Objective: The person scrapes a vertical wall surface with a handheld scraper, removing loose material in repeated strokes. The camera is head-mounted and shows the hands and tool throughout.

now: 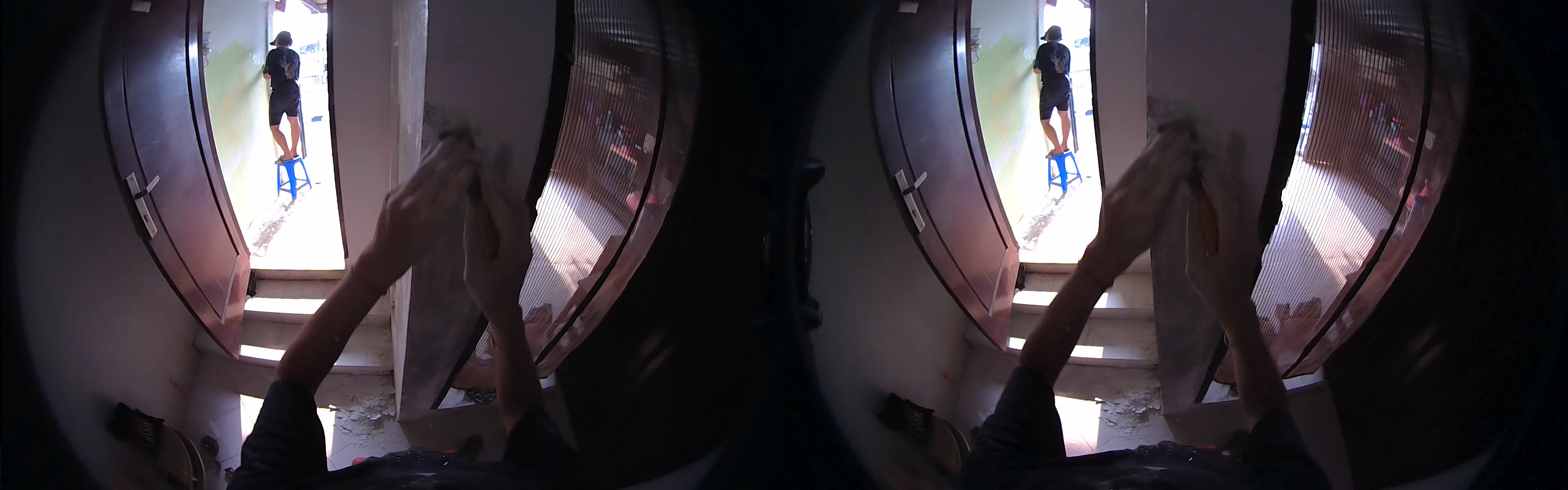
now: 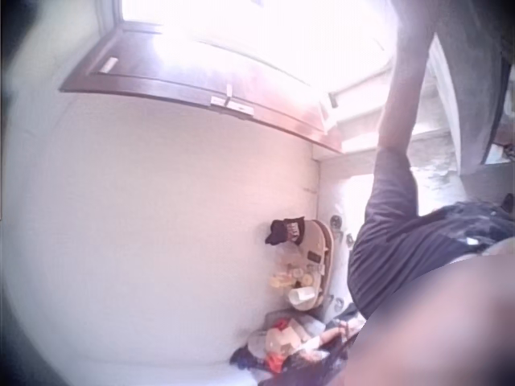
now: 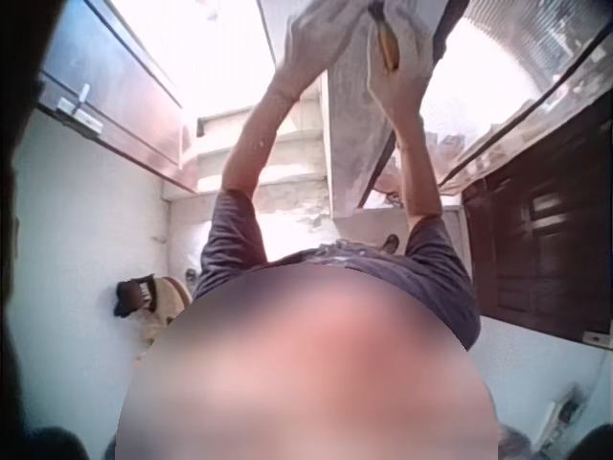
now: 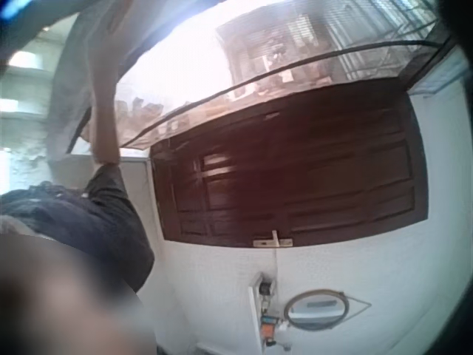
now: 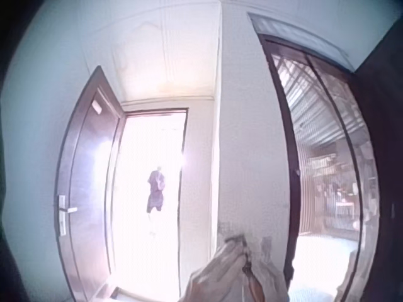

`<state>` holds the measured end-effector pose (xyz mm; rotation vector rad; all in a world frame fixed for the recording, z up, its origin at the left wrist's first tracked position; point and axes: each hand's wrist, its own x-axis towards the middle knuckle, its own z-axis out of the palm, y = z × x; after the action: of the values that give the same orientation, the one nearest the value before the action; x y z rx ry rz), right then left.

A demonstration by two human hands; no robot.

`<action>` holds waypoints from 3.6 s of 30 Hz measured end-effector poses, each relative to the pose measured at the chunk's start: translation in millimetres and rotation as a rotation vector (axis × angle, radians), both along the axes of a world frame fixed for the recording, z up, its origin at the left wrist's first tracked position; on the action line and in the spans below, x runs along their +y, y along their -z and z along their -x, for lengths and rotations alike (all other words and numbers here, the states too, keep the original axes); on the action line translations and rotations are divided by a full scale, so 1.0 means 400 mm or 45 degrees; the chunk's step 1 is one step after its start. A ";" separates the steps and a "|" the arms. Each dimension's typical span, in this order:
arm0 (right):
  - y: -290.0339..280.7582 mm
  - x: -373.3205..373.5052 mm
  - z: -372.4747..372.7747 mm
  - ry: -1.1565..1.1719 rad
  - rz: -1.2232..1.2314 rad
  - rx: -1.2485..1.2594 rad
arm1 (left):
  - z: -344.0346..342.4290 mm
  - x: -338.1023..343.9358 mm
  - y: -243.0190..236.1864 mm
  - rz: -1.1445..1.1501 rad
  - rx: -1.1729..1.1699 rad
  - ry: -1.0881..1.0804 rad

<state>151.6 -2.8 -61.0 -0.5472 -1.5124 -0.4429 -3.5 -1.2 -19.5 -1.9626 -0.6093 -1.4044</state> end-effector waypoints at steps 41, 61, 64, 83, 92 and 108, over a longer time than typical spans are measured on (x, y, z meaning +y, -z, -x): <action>1.000 -0.547 -0.679 0.131 1.804 -0.195 | -0.327 -0.508 1.296 2.153 -0.125 -0.626; 0.907 -0.465 -0.694 0.060 1.497 -0.232 | -0.444 -0.470 1.147 1.502 -0.477 -0.519; 0.922 -0.454 -0.666 -0.231 1.618 -0.265 | -0.439 -0.460 1.087 1.483 -0.569 -0.296; 0.600 -0.222 -0.355 -0.439 0.888 -0.135 | -0.191 -0.123 0.538 0.528 -0.122 -0.717; 0.133 -0.078 -0.124 -0.875 1.073 0.076 | -0.195 -0.035 0.282 1.192 -1.060 0.965; -0.045 -0.055 0.032 -1.302 1.558 0.438 | -0.079 0.077 0.047 1.049 -0.829 0.585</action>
<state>138.7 -25.0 -42.9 -0.6168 -1.3789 1.3804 28.2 29.5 -38.5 -2.3262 -1.2380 -2.3991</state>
